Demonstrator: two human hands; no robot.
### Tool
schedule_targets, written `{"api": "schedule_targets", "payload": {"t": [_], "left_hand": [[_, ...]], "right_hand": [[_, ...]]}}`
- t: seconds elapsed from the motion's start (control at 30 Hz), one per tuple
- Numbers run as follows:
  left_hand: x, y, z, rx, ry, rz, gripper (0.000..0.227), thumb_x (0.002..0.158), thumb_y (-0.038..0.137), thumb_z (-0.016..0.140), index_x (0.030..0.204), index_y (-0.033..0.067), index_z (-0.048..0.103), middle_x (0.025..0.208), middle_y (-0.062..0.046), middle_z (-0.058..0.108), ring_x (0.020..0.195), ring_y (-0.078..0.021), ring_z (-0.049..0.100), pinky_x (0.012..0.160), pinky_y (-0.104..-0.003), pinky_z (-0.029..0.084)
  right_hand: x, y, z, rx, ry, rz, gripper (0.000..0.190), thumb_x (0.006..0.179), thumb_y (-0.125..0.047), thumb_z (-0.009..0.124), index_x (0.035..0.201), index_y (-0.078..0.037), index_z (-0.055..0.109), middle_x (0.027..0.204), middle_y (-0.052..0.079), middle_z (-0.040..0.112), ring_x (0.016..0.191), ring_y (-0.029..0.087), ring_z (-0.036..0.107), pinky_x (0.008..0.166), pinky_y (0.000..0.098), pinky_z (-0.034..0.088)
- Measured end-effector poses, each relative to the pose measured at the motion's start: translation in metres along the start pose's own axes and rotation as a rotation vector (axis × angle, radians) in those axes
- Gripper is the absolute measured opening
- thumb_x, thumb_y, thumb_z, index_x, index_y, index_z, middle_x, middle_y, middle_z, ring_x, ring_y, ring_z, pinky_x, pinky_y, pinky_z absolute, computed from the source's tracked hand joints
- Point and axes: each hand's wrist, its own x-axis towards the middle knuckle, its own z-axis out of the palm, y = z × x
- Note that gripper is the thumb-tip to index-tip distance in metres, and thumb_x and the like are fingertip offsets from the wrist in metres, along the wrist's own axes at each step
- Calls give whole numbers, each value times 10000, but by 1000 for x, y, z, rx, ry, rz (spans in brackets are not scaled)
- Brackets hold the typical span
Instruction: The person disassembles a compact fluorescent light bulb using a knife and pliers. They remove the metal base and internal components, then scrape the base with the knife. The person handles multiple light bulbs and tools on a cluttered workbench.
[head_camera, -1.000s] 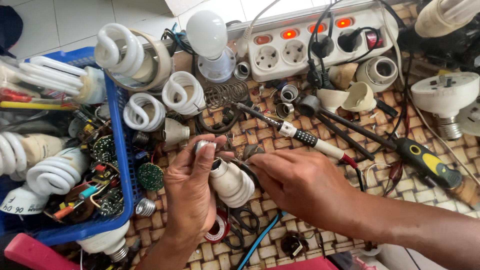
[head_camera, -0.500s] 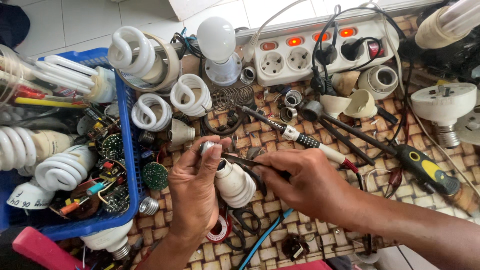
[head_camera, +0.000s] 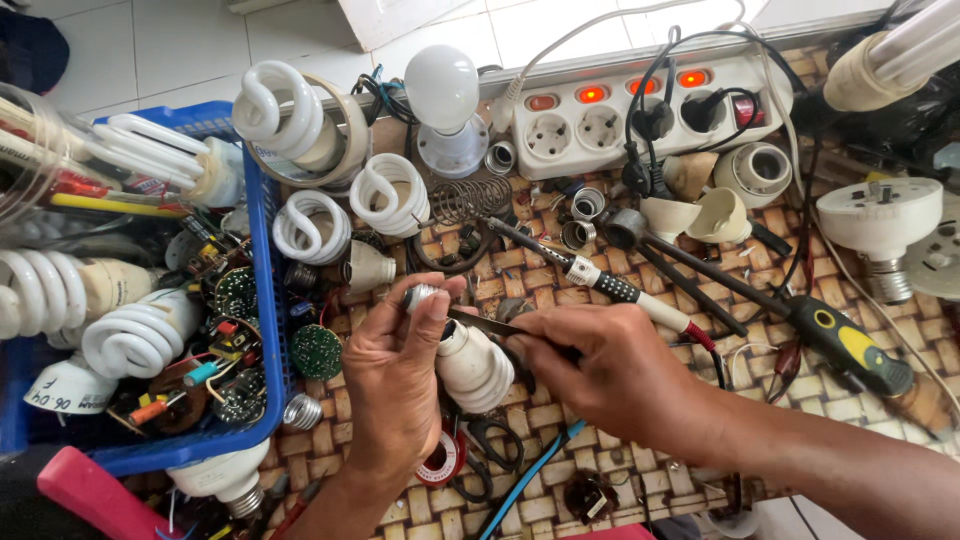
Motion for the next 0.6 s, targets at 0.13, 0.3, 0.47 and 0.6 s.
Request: {"api": "schedule_targets", "payload": {"t": [0.13,0.3,0.47,0.6], "left_hand": [[1,0,-2,22,-14,4,209,852,111,719,1038,19,694,1019,-186,753,988,-208,715,942,-289,544],[-2,7,3,6,-43,16,216,862,110,707,1040,-11,688,1017,-188,749,778,-229,711,782,-315,606],[-1,7,1,67,-55,26,195,866,148,715,1023,33,702,1044,-158,752,878,-139,664,811,-251,534],[-2,11,0,124,-87,67,193,874,157,712,1031,44,703,1046,-132,752,921,-114,641,860,-230,496]], "right_hand": [[4,1,-3,190,-126,309,158,889,-191,671,913,-96,795,667,-43,712,565,43,541,469,257,447],[-1,2,0,-207,57,-148,123,911,-81,666,1003,-2,691,903,114,741,730,238,708,686,351,598],[8,-1,-11,284,-248,492,182,896,-192,674,856,-111,832,623,-32,710,482,61,478,407,237,350],[9,12,-11,414,-289,530,263,929,-220,668,707,-90,727,580,-46,527,527,61,402,462,248,279]]}}
